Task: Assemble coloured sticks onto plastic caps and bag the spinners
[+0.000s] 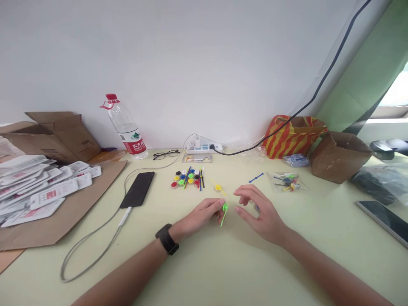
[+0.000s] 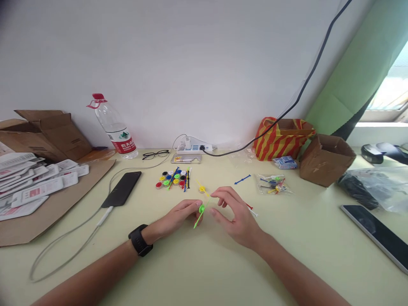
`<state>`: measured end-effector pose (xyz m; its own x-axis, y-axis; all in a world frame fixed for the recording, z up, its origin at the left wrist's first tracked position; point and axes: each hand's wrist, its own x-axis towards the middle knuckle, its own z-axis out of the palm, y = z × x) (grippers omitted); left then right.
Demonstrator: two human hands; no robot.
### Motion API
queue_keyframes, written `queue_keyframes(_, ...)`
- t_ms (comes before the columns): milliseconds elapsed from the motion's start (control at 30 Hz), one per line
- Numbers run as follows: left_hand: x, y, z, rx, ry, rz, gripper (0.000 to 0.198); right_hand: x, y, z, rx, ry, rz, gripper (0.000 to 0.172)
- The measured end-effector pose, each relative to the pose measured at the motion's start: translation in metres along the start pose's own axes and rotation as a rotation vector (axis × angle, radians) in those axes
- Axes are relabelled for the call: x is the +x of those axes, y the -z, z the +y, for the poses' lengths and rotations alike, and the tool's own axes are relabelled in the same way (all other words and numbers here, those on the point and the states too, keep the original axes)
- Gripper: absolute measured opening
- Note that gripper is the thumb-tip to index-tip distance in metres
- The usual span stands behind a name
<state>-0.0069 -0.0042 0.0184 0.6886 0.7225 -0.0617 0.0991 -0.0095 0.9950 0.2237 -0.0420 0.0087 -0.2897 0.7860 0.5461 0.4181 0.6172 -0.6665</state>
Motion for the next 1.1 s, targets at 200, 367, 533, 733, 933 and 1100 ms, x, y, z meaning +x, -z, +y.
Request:
queue_keyframes(200, 0.002, 0.002, -0.004, -0.068, 0.025, 0.001, 0.048, -0.008, 0.004, 0.008, 0.028, -0.009, 0.09, 0.05)
queue_keyframes(367, 0.001, 0.002, -0.004, -0.082, 0.047, 0.019, 0.049, -0.005, 0.006, 0.016, 0.211, -0.087, -0.245, 0.044)
queue_keyframes(533, 0.001, 0.001, -0.003, -0.101, 0.03, 0.023, 0.048, 0.001, 0.009, 0.014, 0.245, -0.143, -0.315, 0.057)
queue_keyframes(733, 0.005, 0.003, -0.011, -0.069, -0.009, 0.137, 0.05, 0.001, 0.004, 0.006, 0.136, -0.178, -0.312, 0.055)
queue_keyframes(933, 0.012, 0.016, -0.022, 0.004, -0.021, 0.307, 0.048, 0.0, 0.0, 0.005, 0.089, -0.205, -0.325, 0.057)
queue_keyframes(1100, 0.012, 0.017, -0.024, 0.067, -0.013, 0.28, 0.048, -0.001, -0.001, 0.002, 0.079, -0.206, -0.331, 0.056)
